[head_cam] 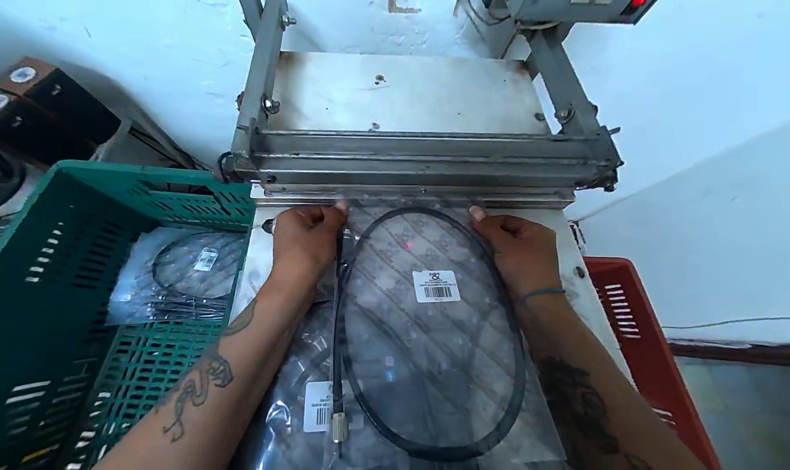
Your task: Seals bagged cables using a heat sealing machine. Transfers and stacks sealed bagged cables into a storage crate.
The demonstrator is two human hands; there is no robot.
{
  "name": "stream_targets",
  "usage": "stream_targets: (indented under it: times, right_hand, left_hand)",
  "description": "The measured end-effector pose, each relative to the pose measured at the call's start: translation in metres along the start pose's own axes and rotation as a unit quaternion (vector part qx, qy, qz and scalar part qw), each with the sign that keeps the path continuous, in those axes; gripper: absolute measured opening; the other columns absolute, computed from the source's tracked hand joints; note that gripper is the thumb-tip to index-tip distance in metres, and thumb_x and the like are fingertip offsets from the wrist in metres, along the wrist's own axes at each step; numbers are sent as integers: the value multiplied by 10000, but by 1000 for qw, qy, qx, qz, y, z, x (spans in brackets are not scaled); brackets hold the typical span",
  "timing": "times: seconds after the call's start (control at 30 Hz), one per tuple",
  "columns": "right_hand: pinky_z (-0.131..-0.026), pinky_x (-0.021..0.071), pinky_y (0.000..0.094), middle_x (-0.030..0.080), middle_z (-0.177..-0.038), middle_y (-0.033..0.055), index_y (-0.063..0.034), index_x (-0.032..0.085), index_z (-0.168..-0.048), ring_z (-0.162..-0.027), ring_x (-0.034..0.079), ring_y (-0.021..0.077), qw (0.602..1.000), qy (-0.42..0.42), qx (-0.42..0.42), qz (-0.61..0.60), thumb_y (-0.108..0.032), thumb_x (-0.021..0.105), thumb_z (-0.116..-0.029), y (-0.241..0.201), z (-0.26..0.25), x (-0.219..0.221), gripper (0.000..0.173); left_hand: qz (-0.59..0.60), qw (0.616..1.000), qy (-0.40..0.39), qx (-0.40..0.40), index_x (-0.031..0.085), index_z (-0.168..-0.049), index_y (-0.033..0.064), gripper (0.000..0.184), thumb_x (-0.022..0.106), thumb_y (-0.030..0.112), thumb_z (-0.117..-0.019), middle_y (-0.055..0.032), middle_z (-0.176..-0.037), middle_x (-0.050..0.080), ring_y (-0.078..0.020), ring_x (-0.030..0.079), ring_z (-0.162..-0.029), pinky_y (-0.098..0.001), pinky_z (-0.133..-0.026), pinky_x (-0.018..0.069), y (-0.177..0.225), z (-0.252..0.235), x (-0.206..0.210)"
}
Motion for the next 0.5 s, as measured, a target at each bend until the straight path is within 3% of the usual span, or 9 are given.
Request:
stream_targets:
  times: [0.2,0.27,0.3,0.37,0.4,0.43,0.47,0.5]
  right_hand:
    - [-705,497,384,693,-810,64,-36,753,-917,-709,601,130,999,-28,27,12,-340,704,-978,-1,-4,3,314]
    - [-629,484,322,674,-795,42,-44,745,-947,-650,569,99,997,-49,51,-14,-351,680,-992,-4,7,-6,317]
    - [-595,507,283,680,-790,22,-57,739,-976,-625,584,78,996,-62,62,-28,-346,657,-1005,-4,17,-15,302]
    - [-606,539,294,696,-788,16,-72,741,-986,-638,618,87,999,-47,25,3,-329,631,-1020,0,41,-46,282]
    - [-634,549,338,703,-806,31,-74,740,-993,-671,635,114,998,-11,-32,53,-323,635,-1018,2,52,-63,271]
    - [-678,535,410,709,-868,78,-56,724,-1055,-732,645,171,991,32,-90,99,-318,651,-1011,3,66,-75,275]
    - [-785,567,478,728,-1027,122,-45,683,-1203,-882,695,227,978,62,-144,137,-331,675,-996,6,84,-81,353]
    - [-958,549,530,676,-1279,155,-45,565,-1402,-1130,679,279,966,60,-188,167,-393,680,-978,7,102,-77,560]
  left_hand:
    - [-24,1000,5,-6,693,-852,48,371,637,376,-1015,-47,-726,609,-126,538,-616,-351,-616,479,-2,-2,4]
    - [-20,998,-4,52,698,-846,65,360,628,371,-1020,-26,-746,636,-110,581,-663,-347,-671,506,11,13,-1]
    - [-37,993,-18,107,723,-882,98,322,620,369,-1023,2,-798,686,-91,635,-731,-341,-726,539,19,31,-8]
    - [-150,961,-35,230,747,-1146,188,301,613,421,-1011,39,-1114,740,-107,688,-1043,-395,-912,573,24,84,-36]
    - [-233,934,-19,269,678,-1317,189,468,618,505,-977,-17,-1328,671,-188,628,-1236,-470,-1026,528,17,109,-55]
    - [-294,917,-14,268,561,-1443,83,693,653,543,-933,-172,-1455,559,-345,540,-1333,-576,-1083,443,5,129,-75]
    - [-337,914,-16,226,472,-1468,-36,852,701,549,-893,-309,-1442,497,-452,520,-1297,-625,-1054,430,-11,142,-93]
    - [-361,918,-23,164,452,-1427,-102,881,717,543,-889,-356,-1341,522,-453,571,-1174,-598,-980,481,-28,149,-105]
Point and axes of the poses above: each hand's wrist, its own z-axis away from the middle knuckle, its own x-axis out of the palm, y = z × x, the point moved 6 cm from there along -z, towards the middle knuckle
